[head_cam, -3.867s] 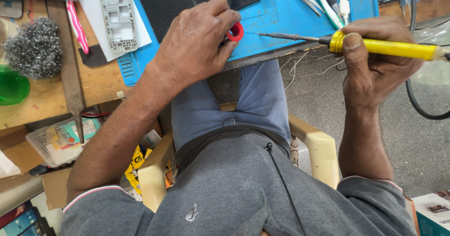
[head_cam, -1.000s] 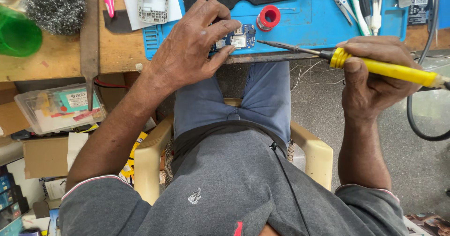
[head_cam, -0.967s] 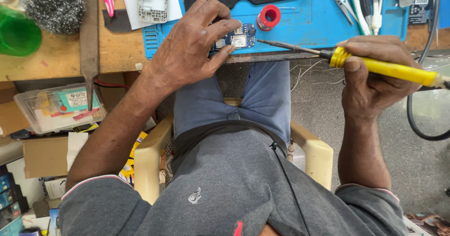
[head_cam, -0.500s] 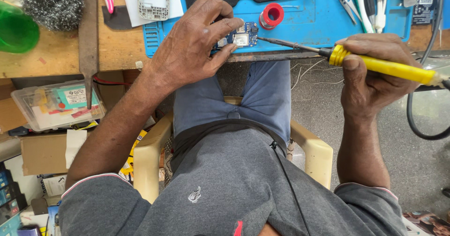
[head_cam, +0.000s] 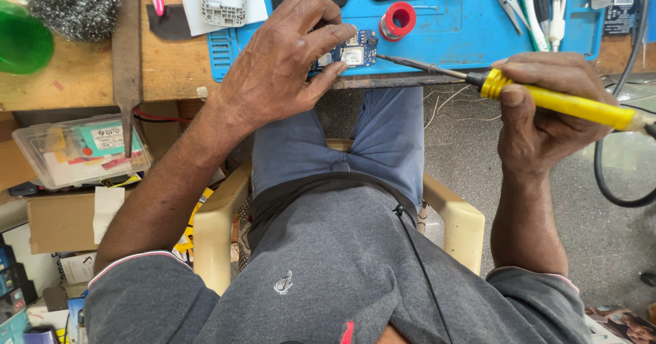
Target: The person sits at an electronics repair bench and solders a small circuit board with a soldering iron. They first clean the iron tip on a steel wool pad, then hold the board steady on the bench while applying the iron to its contacts, repositioning the board between soldering passes.
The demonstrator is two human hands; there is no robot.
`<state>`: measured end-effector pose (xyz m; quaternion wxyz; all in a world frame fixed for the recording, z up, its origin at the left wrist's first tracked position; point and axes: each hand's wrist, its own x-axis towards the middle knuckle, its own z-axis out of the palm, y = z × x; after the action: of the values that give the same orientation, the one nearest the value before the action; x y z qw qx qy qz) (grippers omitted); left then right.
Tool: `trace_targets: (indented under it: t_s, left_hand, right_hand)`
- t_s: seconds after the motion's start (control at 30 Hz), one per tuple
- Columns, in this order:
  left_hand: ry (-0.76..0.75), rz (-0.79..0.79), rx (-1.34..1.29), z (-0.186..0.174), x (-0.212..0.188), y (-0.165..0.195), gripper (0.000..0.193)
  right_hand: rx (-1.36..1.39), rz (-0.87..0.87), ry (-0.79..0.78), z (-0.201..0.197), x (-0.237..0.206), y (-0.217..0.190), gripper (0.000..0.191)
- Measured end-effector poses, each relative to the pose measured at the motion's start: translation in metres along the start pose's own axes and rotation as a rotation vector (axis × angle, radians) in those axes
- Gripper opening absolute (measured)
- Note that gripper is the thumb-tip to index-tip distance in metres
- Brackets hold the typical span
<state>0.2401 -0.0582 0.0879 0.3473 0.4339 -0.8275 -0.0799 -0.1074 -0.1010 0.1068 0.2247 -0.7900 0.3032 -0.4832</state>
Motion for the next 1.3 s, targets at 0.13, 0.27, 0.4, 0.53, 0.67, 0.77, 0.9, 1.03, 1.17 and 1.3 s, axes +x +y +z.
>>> trace_targets:
  t_s: [0.13,0.27,0.4,0.53,0.67,0.77,0.9,1.03,1.17,1.3]
  left_hand:
    - [-0.009,-0.006,-0.007,-0.0002,-0.0001,-0.0003,0.035]
    - [0.003,0.003,-0.001,0.0002,-0.0006,-0.0005,0.035]
    - [0.003,0.005,-0.001,0.0002,-0.0014,-0.0013,0.034]
    - [-0.004,0.0,0.001,0.0007,-0.0015,-0.0019,0.033]
    - [0.008,0.0,0.0,0.0007,-0.0018,-0.0017,0.036]
    - [0.003,0.005,0.001,-0.0002,-0.0022,-0.0019,0.036]
    - [-0.001,-0.004,-0.003,-0.0005,-0.0016,-0.0016,0.035]
    - [-0.002,-0.006,-0.017,-0.0001,-0.0007,-0.0012,0.035]
    - [-0.002,-0.007,-0.015,-0.0013,-0.0011,-0.0015,0.036]
    - [-0.005,-0.01,-0.01,-0.0015,-0.001,-0.0019,0.036]
  right_hand:
    - [-0.006,-0.005,0.009,0.0013,-0.0009,0.0012,0.028]
    - [-0.033,-0.013,-0.005,-0.0006,-0.0014,0.0002,0.028]
    - [-0.053,-0.014,-0.017,-0.0027,-0.0027,-0.0007,0.027]
    - [-0.035,-0.02,-0.011,-0.0009,-0.0018,0.0028,0.027]
    - [-0.049,-0.038,-0.024,-0.0009,-0.0007,0.0038,0.026]
    - [-0.046,-0.058,-0.041,-0.0027,-0.0004,0.0028,0.027]
    - [-0.042,-0.056,-0.039,-0.0026,-0.0011,0.003,0.028]
    - [-0.057,-0.032,-0.027,-0.0008,-0.0023,0.004,0.028]
    - [-0.048,-0.048,-0.036,-0.0011,-0.0014,0.0032,0.027]
    - [-0.031,-0.052,-0.041,-0.0005,0.0009,0.0031,0.028]
